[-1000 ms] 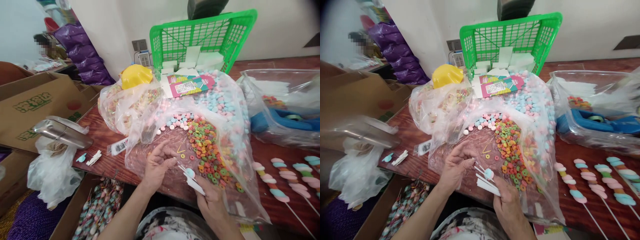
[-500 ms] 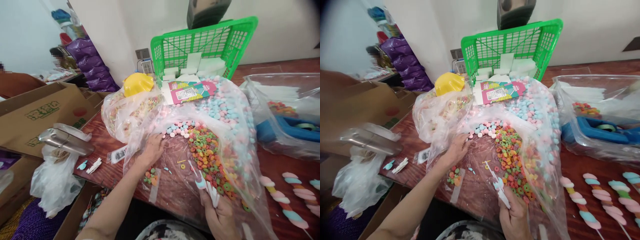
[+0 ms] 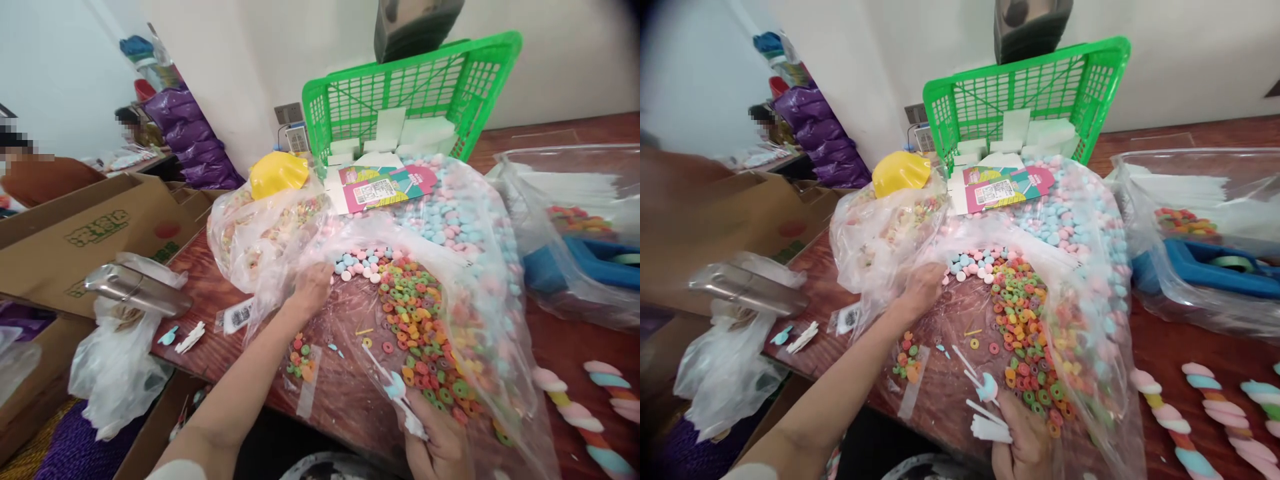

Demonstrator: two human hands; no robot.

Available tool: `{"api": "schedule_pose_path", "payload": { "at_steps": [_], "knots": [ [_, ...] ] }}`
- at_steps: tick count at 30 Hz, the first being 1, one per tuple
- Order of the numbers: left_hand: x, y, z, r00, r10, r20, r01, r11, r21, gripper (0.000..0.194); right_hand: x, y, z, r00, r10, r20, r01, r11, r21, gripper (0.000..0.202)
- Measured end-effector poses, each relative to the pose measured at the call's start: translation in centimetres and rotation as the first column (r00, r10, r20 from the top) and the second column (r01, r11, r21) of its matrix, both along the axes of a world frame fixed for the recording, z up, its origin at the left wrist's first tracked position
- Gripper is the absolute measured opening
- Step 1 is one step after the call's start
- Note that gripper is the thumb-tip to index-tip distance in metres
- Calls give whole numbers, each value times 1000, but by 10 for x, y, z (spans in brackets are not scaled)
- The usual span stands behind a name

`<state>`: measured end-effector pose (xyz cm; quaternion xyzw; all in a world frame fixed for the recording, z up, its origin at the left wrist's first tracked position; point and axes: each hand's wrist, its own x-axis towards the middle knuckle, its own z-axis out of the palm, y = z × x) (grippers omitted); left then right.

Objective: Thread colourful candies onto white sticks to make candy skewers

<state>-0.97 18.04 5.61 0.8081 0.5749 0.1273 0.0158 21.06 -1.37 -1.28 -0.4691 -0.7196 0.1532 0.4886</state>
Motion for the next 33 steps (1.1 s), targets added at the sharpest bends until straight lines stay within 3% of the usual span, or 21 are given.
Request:
{"api": "schedule_pose_path", "payload": {
  "at_steps": [5,8,11,15,20,25,27,30,33],
  "knots": [
    [3,-10,-19,995,-98,6,98,995,-18,47,3,2,6,1000,27,-14,-27,999,21,44],
    [-6,-17,-29,971,-131,200,134,991,1,55,1,2,10,999,37,-5,-37,999,15,44],
    [-14,-15,-34,925,-81,370,88,996,-3,47,-1,4,14,996,46,71,-49,998,46,49],
    [-15,-4,-32,913,-42,405,54,998,-17,33,-2,5,17,989,35,143,-46,996,75,53],
    [-9,6,-25,901,-62,430,91,995,-47,12,-2,5,16,991,3,132,-16,995,101,50],
    [6,-14,-18,880,-66,470,87,996,-23,14,-4,3,16,998,-15,64,13,999,41,44],
    [12,-34,-8,798,-48,600,98,994,-51,15,-5,1,14,999,-22,29,23,1000,-18,44],
    [21,-67,11,519,60,853,175,969,-175,12,-6,0,15,999,-45,5,45,997,-62,40],
    [25,-95,23,287,162,944,238,943,-234,10,-8,1,22,999,-44,6,44,999,2,39]
  ]
}}
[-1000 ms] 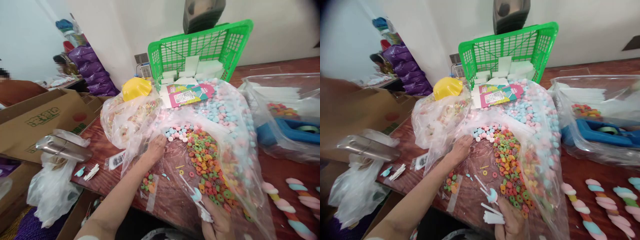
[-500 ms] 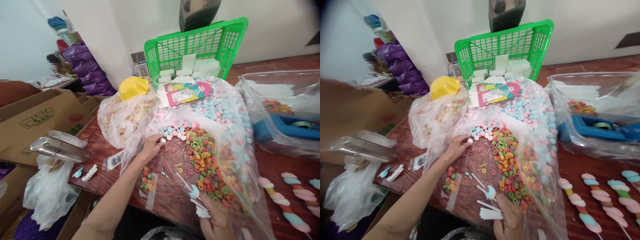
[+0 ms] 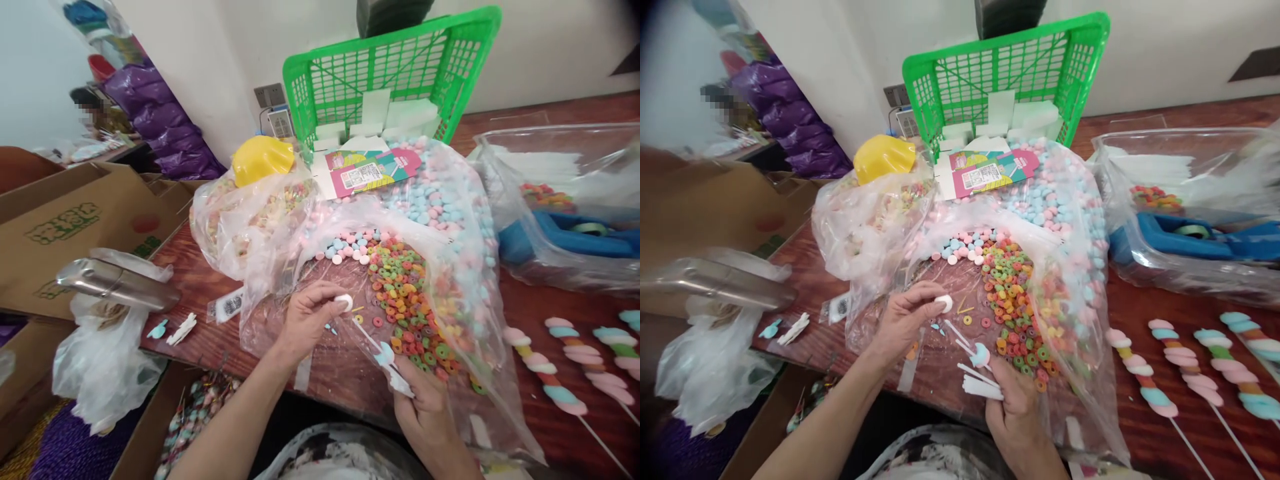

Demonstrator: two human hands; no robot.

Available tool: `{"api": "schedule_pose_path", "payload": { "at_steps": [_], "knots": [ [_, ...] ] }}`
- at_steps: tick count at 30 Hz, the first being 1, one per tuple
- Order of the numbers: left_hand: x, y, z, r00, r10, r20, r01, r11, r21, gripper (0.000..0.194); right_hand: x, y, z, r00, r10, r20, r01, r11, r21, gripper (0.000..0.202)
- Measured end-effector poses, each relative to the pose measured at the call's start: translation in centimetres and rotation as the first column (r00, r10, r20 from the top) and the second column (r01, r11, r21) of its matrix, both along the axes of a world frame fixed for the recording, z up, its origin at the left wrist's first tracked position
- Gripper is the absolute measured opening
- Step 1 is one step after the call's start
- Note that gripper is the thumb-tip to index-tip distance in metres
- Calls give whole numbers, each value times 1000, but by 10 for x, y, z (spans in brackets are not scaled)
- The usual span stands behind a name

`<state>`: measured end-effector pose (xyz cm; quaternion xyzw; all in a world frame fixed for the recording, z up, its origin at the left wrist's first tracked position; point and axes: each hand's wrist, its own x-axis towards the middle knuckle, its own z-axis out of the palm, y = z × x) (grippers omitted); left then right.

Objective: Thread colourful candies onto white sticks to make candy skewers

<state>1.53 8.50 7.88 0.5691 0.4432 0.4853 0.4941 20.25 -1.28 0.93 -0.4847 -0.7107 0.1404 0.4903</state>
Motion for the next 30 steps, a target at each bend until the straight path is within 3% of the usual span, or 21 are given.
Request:
{"api": "schedule_pose_path", "payload": {
  "at_steps": [3,9,14,18,22,30],
  "knots": [
    [0,-17,1,993,2,120,1,1000,-24,15,-2,0,7,1000,21,13,-22,997,70,42],
    [-1,-33,-2,988,29,153,-27,1000,-16,16,-2,-6,6,997,-16,73,10,996,92,43],
    [-1,-40,-2,994,65,91,-78,985,157,18,-3,-9,10,990,-5,142,-4,998,59,40],
    [-2,-42,-5,989,144,-28,-119,899,421,27,-5,-9,14,983,-8,181,7,1000,7,39],
    [-4,-43,-8,964,201,-175,-53,789,612,36,-7,-11,11,983,-6,183,9,1000,-17,35],
    [-8,-44,-9,917,227,-328,91,683,725,36,-17,-17,3,992,123,42,-122,992,-26,36]
  ]
}}
